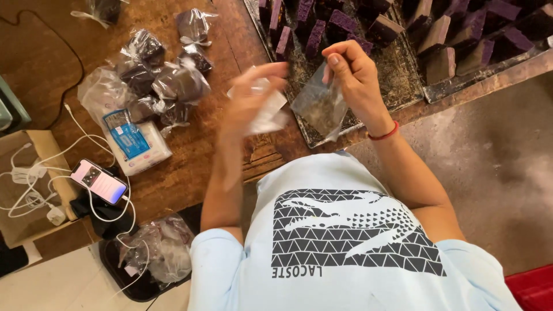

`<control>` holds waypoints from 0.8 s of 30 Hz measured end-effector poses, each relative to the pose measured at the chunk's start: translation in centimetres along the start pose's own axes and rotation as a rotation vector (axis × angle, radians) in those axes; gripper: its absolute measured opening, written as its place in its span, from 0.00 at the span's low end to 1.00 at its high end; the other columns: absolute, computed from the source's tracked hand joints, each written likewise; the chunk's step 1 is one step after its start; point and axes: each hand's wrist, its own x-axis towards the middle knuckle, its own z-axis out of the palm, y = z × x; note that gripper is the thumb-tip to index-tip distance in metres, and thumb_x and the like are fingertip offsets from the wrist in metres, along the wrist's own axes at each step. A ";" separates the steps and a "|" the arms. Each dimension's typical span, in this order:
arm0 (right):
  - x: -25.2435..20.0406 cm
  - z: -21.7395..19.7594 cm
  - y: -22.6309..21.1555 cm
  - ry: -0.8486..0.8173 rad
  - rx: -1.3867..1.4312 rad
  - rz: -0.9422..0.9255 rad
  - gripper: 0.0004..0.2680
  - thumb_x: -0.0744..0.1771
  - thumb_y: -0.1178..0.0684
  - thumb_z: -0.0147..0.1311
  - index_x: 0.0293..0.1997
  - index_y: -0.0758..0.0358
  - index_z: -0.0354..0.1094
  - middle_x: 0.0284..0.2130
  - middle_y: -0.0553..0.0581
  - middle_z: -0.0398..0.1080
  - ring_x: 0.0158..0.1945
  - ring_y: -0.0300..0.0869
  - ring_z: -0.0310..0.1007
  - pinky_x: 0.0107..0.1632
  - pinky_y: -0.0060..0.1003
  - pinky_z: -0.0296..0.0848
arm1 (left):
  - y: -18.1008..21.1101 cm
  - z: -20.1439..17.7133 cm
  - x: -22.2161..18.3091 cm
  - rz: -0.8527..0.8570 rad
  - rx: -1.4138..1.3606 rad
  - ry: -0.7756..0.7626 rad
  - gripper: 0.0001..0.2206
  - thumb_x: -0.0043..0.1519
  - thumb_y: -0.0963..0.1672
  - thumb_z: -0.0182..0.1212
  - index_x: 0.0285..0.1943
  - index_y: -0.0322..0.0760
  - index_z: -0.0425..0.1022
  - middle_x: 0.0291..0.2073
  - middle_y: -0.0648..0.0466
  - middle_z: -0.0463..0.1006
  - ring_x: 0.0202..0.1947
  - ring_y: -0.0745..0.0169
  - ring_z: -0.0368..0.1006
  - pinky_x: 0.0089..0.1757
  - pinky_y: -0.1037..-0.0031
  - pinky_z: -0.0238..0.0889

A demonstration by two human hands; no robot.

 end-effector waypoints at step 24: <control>-1.8 -2.3 9.7 0.240 -0.431 0.121 0.05 0.67 0.54 0.62 0.39 0.62 0.71 0.54 0.59 0.70 0.55 0.52 0.66 0.58 0.50 0.64 | -8.3 6.2 1.1 0.179 -0.817 -0.223 0.04 0.67 0.40 0.66 0.47 0.36 0.78 0.38 0.54 0.80 0.34 0.74 0.73 0.35 0.83 0.67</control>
